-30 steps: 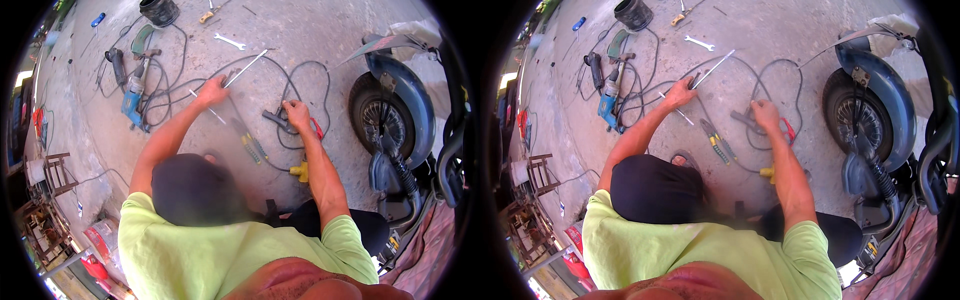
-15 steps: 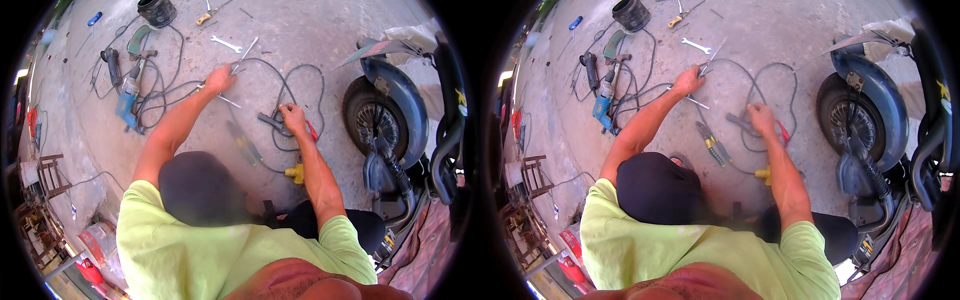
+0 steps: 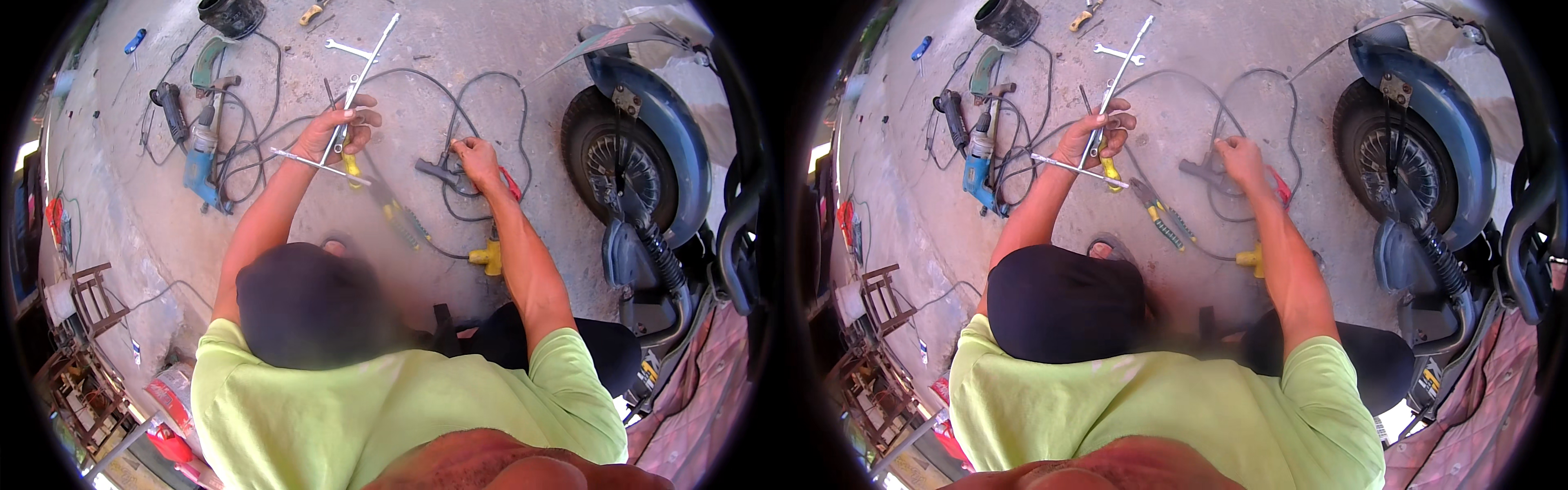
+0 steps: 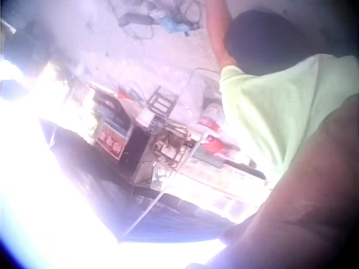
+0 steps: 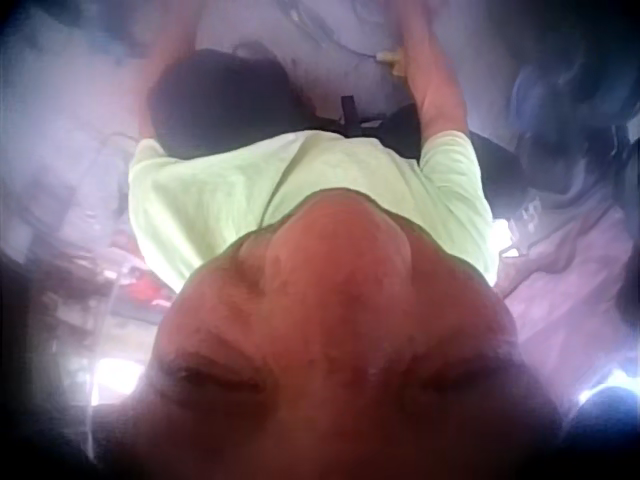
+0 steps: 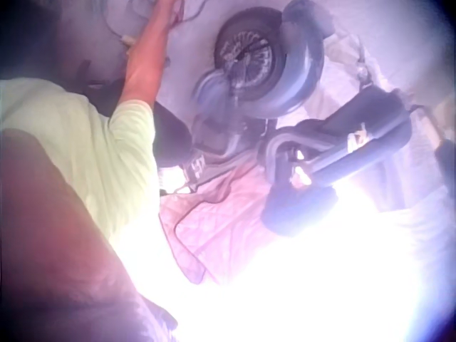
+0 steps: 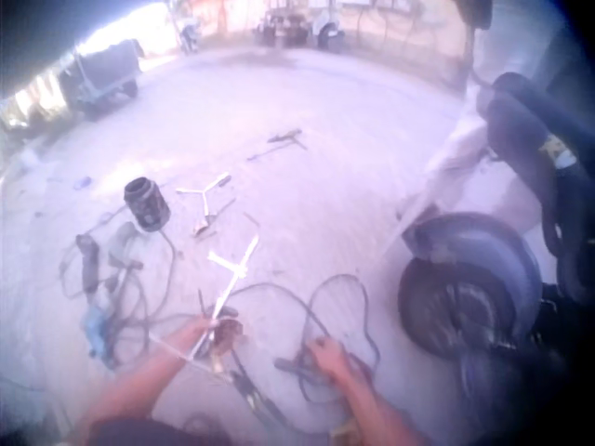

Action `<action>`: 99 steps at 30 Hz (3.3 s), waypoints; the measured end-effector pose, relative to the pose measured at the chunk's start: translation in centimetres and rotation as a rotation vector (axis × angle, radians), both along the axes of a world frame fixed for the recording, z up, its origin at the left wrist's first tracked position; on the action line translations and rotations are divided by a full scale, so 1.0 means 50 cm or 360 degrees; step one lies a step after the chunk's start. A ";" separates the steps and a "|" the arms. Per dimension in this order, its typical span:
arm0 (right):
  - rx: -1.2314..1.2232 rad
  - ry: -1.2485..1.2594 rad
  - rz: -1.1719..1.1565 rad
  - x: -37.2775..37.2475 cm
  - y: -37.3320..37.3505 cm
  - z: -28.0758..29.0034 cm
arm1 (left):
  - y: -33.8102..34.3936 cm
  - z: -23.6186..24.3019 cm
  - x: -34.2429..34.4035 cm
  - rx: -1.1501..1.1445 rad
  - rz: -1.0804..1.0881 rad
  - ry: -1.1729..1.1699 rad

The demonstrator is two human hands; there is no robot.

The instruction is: The person uses a screwdriver and a T-handle socket wrench to disassemble a metal plate on a scooter, then manipulates wires and a yellow connector by hand.

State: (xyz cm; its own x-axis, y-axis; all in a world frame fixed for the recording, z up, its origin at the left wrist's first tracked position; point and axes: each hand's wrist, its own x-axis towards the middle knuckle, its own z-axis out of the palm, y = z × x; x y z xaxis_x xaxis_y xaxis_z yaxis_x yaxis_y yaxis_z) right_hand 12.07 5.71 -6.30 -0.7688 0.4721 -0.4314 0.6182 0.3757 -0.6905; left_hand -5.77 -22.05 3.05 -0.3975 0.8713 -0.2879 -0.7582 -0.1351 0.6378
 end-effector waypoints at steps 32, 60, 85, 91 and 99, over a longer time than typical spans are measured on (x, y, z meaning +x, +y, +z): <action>0.0433 -0.0105 0.0382 0.006 -0.025 0.141 | 0.022 -0.133 0.119 -0.0905 0.0174 -0.0011; -0.1255 -0.0060 -0.0110 -0.018 -0.092 0.137 | 0.040 -0.133 0.147 -0.0821 -0.0021 0.0002; -0.1757 0.0774 -0.0679 0.004 0.145 0.125 | -0.027 -0.168 0.107 -0.0687 -0.0028 -0.0128; -0.0739 0.0477 -0.0465 0.032 0.221 0.079 | -0.023 -0.169 0.108 -0.0710 -0.0094 0.0005; 0.0630 -0.0104 0.0066 0.061 0.139 0.034 | -0.021 -0.166 0.102 -0.0737 -0.0093 -0.0091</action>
State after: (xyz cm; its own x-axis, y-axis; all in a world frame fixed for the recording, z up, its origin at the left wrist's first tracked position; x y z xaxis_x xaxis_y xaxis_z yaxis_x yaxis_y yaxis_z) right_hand 15.14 12.64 -4.58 -0.7676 0.5808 -0.2710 0.6347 0.6303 -0.4471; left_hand -0.67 -23.10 -5.27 -0.3240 0.6662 -0.6717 -0.7917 0.1977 0.5781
